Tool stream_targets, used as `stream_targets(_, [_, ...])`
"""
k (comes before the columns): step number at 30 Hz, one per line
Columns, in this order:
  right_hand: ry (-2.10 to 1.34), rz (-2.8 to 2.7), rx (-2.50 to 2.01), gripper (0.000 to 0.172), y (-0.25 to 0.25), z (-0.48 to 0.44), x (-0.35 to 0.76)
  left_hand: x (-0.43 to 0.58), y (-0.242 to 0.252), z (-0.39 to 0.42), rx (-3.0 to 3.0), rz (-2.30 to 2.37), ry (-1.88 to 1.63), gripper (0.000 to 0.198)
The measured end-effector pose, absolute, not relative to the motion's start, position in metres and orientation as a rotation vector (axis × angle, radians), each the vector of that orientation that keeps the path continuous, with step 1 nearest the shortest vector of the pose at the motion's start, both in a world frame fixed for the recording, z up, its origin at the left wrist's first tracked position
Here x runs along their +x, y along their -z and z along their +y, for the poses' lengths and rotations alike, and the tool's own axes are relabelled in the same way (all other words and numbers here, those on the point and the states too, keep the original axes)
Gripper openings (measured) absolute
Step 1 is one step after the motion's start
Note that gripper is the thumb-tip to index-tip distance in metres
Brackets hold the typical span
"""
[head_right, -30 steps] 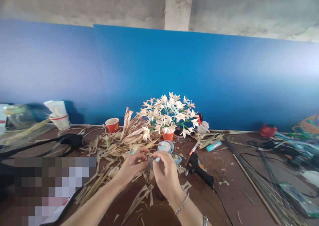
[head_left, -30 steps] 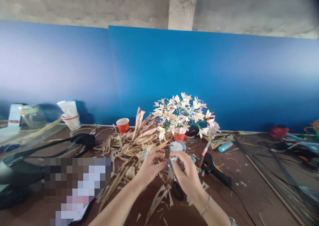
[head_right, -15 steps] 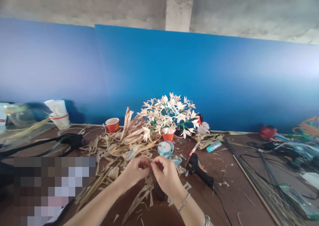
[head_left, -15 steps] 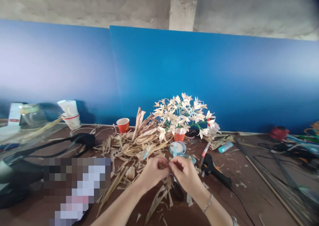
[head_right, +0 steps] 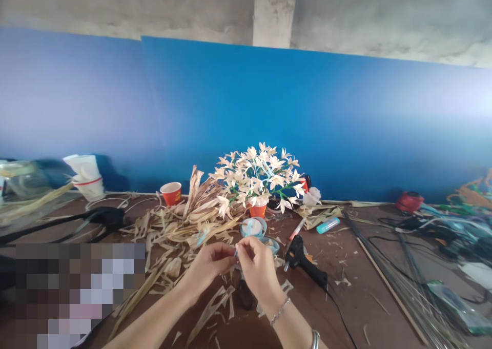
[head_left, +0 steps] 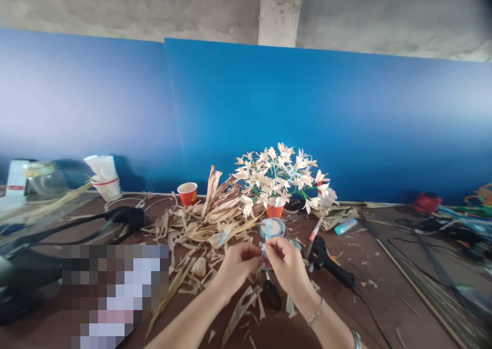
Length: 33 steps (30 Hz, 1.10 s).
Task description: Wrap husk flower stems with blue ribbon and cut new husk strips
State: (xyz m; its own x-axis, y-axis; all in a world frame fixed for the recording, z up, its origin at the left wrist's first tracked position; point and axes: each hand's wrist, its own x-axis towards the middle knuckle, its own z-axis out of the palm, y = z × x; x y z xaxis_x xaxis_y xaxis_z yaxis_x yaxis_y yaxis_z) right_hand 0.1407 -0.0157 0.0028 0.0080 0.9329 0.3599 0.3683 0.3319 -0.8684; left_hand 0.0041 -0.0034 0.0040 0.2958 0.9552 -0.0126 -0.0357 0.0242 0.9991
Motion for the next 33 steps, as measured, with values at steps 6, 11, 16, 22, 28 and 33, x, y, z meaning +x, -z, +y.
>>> stream_targets(6, [-0.959,-1.435,-1.129,0.021,-0.0013,-0.0100,0.1447,0.0008,-0.0015,-0.0006,1.277,0.968,-1.053,0.020])
stream_targets(11, [-1.031,-1.452,-1.156,0.021,-0.0020,-0.0080,0.1468,-0.0017,0.0000,0.0006,1.300,0.976,-1.020,0.020])
stream_targets(16, [-0.875,-1.488,-1.208,0.017,-0.0006,-0.0093,0.1442,-0.0020,0.0043,0.0028,1.428,1.066,-1.033,0.018])
stream_targets(22, [-0.788,-1.504,-1.237,0.021,0.0026,-0.0112,0.1414,-0.0021,0.0011,0.0015,1.652,1.120,-1.112,0.011])
stream_targets(28, [-0.948,-1.394,-1.185,0.022,0.0040,-0.0074,0.1409,0.0001,-0.0044,-0.0016,1.603,1.121,-1.166,0.012])
stream_targets(33, [-1.109,-1.298,-1.158,0.023,0.0007,-0.0061,0.1414,0.0003,0.0001,0.0007,1.488,1.092,-1.135,0.017])
